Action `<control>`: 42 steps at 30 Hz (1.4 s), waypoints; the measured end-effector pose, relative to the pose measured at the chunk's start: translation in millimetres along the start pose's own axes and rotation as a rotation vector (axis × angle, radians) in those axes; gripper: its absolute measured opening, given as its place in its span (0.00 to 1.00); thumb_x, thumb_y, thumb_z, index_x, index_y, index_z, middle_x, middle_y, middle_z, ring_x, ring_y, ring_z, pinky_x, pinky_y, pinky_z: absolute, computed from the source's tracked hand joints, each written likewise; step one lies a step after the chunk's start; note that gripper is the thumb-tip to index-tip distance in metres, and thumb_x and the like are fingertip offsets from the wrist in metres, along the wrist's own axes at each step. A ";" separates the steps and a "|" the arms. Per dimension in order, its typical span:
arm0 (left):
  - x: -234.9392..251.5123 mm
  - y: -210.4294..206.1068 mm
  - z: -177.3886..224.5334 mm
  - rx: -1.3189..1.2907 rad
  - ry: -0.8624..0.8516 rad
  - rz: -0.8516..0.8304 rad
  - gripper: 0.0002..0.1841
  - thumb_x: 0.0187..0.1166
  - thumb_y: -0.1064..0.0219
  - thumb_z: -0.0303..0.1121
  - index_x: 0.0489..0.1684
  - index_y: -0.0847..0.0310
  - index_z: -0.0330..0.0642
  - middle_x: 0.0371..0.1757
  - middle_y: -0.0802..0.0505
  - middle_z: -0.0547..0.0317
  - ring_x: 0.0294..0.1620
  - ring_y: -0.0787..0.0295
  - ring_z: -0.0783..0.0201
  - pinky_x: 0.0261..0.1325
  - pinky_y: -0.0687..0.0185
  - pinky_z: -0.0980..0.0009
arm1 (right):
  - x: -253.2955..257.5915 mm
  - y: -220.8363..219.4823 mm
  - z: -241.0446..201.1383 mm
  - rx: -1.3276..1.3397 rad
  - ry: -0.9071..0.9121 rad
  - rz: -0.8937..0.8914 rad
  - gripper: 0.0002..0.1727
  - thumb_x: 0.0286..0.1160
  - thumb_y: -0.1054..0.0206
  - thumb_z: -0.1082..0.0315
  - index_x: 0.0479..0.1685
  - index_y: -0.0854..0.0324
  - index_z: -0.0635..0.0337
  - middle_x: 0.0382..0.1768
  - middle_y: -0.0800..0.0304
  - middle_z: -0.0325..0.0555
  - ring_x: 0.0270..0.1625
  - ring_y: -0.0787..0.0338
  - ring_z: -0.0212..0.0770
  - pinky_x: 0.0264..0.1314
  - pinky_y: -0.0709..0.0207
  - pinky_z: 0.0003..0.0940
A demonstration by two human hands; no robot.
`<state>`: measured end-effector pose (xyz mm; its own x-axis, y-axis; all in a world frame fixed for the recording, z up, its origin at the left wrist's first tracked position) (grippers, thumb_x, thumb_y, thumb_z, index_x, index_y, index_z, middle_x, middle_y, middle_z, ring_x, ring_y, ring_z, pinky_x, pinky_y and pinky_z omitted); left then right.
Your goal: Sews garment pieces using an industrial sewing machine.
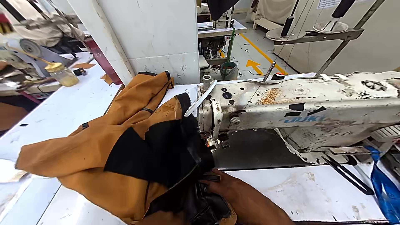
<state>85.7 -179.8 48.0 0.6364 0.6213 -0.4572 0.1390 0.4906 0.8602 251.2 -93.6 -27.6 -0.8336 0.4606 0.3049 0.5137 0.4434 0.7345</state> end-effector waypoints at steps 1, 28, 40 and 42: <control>7.2 6.3 -6.1 -0.050 0.017 0.014 0.26 0.93 0.49 0.48 0.46 0.15 0.30 0.44 0.10 0.35 0.42 0.08 0.37 0.39 0.12 0.42 | -0.7 0.3 -3.1 -0.027 -0.006 -0.041 0.17 0.82 0.36 0.57 0.61 0.16 0.57 0.75 0.16 0.47 0.85 0.25 0.48 0.92 0.40 0.46; 59.7 -3.5 -83.2 -0.145 0.158 0.238 0.38 0.91 0.52 0.56 0.95 0.48 0.43 0.97 0.46 0.58 0.97 0.55 0.63 0.96 0.57 0.56 | -48.4 -20.5 -28.7 -0.177 -0.067 0.344 0.16 0.84 0.38 0.67 0.66 0.14 0.55 0.69 0.11 0.45 0.78 0.16 0.41 0.81 0.23 0.33; 64.0 2.9 -81.8 -0.135 0.255 0.344 0.31 0.89 0.46 0.53 0.85 0.29 0.42 0.90 0.29 0.58 0.89 0.34 0.62 0.89 0.40 0.58 | -30.5 9.3 -15.4 -0.338 -0.312 0.419 0.20 0.86 0.47 0.67 0.68 0.13 0.52 0.71 0.12 0.41 0.73 0.14 0.39 0.74 0.18 0.33; 70.5 10.3 -77.0 -0.071 0.289 0.369 0.30 0.88 0.43 0.53 0.79 0.23 0.41 0.86 0.23 0.55 0.84 0.26 0.60 0.83 0.30 0.60 | -24.5 16.0 -11.5 -0.347 -0.278 0.452 0.18 0.88 0.45 0.63 0.64 0.11 0.53 0.68 0.10 0.39 0.73 0.14 0.36 0.74 0.19 0.32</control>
<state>73.6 -83.9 7.2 0.3951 0.9015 -0.1765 -0.1157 0.2394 0.9640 277.5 -106.6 -16.3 -0.4418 0.7471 0.4967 0.6685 -0.0951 0.7376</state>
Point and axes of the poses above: each hand's wrist, its own x-axis towards the middle knuckle, its own y-axis out of the back of the hand, z = x × y, the point moved 5 cm from there along x, towards the middle knuckle
